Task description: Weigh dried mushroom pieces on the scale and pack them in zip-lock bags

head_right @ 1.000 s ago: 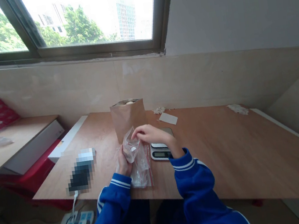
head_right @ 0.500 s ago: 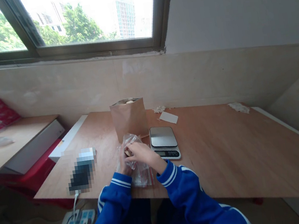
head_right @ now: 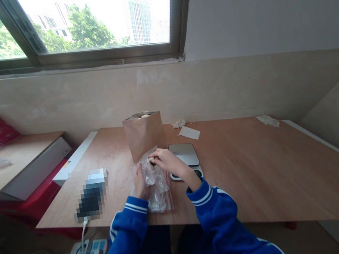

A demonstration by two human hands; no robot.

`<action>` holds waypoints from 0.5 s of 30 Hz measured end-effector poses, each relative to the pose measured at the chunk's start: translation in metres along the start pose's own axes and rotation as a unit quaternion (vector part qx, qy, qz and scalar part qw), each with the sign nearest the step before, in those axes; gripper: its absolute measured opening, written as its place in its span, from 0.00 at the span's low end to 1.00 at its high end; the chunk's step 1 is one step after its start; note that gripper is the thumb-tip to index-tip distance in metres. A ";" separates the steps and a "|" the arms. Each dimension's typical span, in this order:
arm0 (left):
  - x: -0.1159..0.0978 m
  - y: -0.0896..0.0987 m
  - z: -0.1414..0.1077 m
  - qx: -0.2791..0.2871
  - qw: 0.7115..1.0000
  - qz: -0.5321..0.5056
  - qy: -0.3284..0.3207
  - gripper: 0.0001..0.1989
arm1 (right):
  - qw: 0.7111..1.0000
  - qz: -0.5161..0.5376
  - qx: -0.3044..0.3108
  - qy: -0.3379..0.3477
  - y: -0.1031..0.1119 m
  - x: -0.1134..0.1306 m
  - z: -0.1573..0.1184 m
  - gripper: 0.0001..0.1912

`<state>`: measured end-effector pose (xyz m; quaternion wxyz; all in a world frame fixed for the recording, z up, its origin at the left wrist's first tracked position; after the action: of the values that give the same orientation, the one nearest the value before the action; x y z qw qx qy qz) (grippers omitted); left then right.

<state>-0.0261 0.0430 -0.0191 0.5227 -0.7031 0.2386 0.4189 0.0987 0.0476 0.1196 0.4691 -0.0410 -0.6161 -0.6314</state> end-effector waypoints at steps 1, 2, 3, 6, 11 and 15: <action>0.000 0.000 0.000 -0.003 1.000 -0.001 -0.001 0.19 | 1.000 0.003 -0.020 0.007 0.009 0.002 0.002 0.10; 0.000 0.001 0.001 -0.008 1.000 0.003 -0.001 0.18 | 0.999 0.009 -0.045 0.014 0.019 0.004 0.004 0.10; 0.001 0.001 0.001 -0.014 1.000 0.010 0.001 0.17 | 0.997 0.014 -0.073 0.022 0.030 0.006 0.007 0.10; 0.004 0.005 0.004 -0.036 0.999 0.039 0.004 0.15 | 0.980 0.015 -0.190 0.059 0.063 0.015 0.024 0.12; 0.009 0.011 0.009 -0.053 0.997 0.062 0.004 0.13 | 0.934 -0.007 -0.341 0.110 0.095 0.018 0.073 0.16; 0.012 0.013 0.011 -0.045 0.997 0.056 0.003 0.14 | 0.943 -0.033 -0.310 0.114 0.084 0.001 0.111 0.15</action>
<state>-0.0332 0.0506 -0.0372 0.4656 -0.7127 0.2603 0.4556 0.0938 0.1540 0.2089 0.4790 -0.0915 -0.3329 -0.8070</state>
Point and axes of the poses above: each hand's wrist, its own z-axis towards the middle knuckle, its own y-axis out of the back of the hand, x = y × z, the point moved 4 cm from there along z, towards the middle knuckle, and after that the axes turned 1 degree about z, right-handed, at the moved point
